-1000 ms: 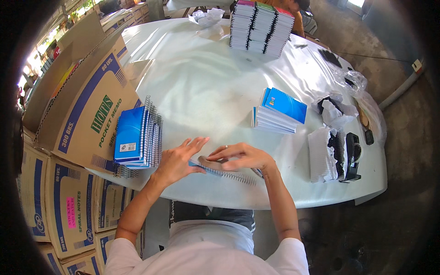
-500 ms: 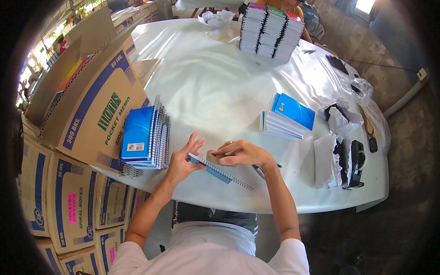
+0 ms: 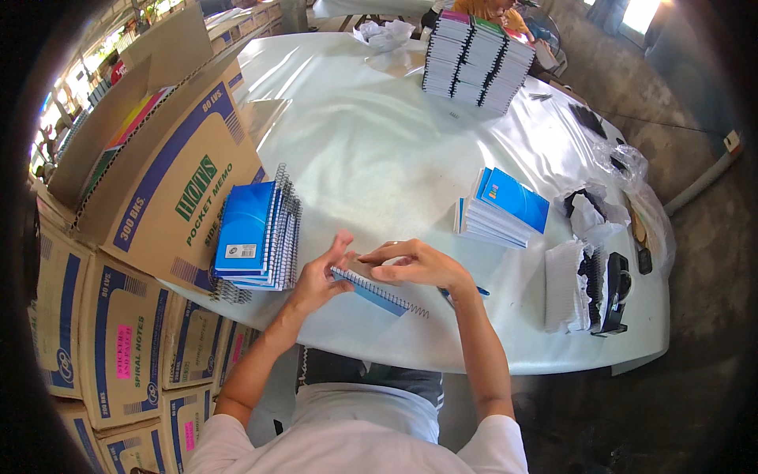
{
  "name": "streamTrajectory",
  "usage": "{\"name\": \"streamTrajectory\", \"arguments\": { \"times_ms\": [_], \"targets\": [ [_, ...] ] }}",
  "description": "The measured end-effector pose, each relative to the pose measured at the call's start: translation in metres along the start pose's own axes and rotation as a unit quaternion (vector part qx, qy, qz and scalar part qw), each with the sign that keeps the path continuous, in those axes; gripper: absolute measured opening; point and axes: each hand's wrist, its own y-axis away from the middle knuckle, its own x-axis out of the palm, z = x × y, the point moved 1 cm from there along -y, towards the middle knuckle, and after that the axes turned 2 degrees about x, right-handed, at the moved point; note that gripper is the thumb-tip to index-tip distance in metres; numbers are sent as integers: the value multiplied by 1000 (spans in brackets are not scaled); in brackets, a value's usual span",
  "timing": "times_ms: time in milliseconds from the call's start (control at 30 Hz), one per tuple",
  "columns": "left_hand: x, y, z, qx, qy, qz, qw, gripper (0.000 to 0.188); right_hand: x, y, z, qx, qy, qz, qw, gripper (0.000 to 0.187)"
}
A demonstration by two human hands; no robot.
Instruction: The person uses pliers to snip the end of the spiral wire binding on a blue notebook, removes the small cut wire fragment, and places the notebook onto a stack. They repeat this process for several notebooks.
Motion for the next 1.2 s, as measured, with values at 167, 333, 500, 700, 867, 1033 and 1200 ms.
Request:
{"name": "streamTrajectory", "arguments": {
  "times_ms": [167, 333, 500, 700, 867, 1033, 1200],
  "targets": [
    [-13, -5, -15, -72, 51, 75, 993, 60, -31, 82, -25, 32, 136, -194, 971, 45],
    [6, 0, -35, 54, -177, 9, 983, 49, -12, 132, -60, 137, 471, -377, 786, 44],
    [30, 10, -23, 78, -347, -73, 932, 61, 53, 110, -100, 41, 434, -416, 798, 46],
    [33, 11, -41, 106, -507, -22, 855, 64, 94, 87, -45, -98, 331, -399, 849, 49],
    [42, 7, -53, 125, -502, -65, 854, 67, 107, 70, -7, -144, 346, -406, 834, 48],
    [45, 5, -60, 134, -504, -81, 850, 70, 105, 70, -5, -157, 369, -392, 828, 42],
    [44, 7, -66, 160, -539, -101, 821, 69, 94, 73, 10, 102, -121, -177, 971, 29]
  ]
}}
